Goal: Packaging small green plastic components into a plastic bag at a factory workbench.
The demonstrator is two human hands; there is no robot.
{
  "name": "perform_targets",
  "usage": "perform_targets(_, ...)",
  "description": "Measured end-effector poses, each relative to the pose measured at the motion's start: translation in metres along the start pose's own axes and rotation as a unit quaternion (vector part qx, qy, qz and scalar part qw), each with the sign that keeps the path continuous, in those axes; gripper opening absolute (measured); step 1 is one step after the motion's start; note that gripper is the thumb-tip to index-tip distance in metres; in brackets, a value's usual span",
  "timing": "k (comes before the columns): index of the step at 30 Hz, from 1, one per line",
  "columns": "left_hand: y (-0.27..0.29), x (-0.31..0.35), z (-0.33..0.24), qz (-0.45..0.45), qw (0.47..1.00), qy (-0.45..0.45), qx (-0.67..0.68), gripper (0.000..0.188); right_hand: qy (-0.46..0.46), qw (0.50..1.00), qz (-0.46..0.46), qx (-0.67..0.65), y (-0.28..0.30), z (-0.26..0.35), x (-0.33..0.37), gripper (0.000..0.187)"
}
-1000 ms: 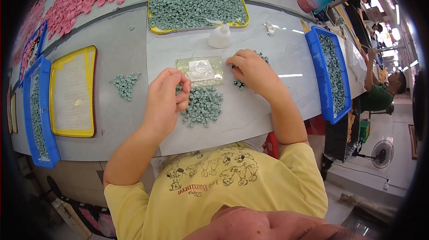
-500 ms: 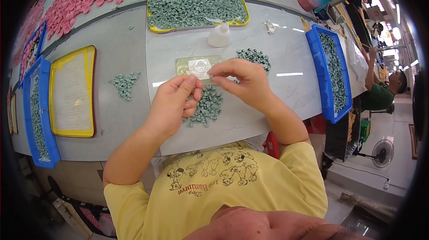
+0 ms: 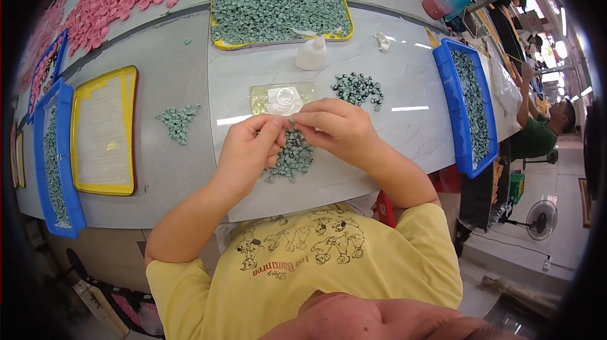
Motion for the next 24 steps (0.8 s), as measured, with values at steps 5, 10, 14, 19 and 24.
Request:
perform_targets(5,0.007,-0.003,0.0,-0.004,0.996,-0.032,0.086,0.018,0.028,0.995,0.004,0.097,-0.001,-0.02,0.006,0.028)
perform_targets(10,0.009,-0.003,-0.003,-0.026,0.993,-0.061,0.097,0.016,0.101,0.987,0.04,0.122,-0.005,-0.028,0.007,0.033)
perform_targets(14,0.016,-0.003,-0.004,-0.014,0.99,-0.075,0.119,0.015,0.123,0.983,0.046,0.13,-0.012,-0.028,0.005,0.033)
perform_targets(19,0.021,-0.002,-0.003,-0.032,0.986,-0.09,0.135,0.017,0.135,0.976,0.057,0.163,-0.017,-0.023,-0.001,0.036)
perform_targets(24,0.024,0.003,-0.006,-0.044,0.985,-0.099,0.131,0.018,0.136,0.975,0.064,0.163,-0.018,-0.019,-0.006,0.035)
Point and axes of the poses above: each hand's wrist, its own x-axis away from the middle knuckle, its own y-axis out of the back of the hand, z = x × y, the point moved 1 cm from there along -x, towards the middle knuckle, and after that the axes turned 12 degrees about y, right-handed, at the moved point
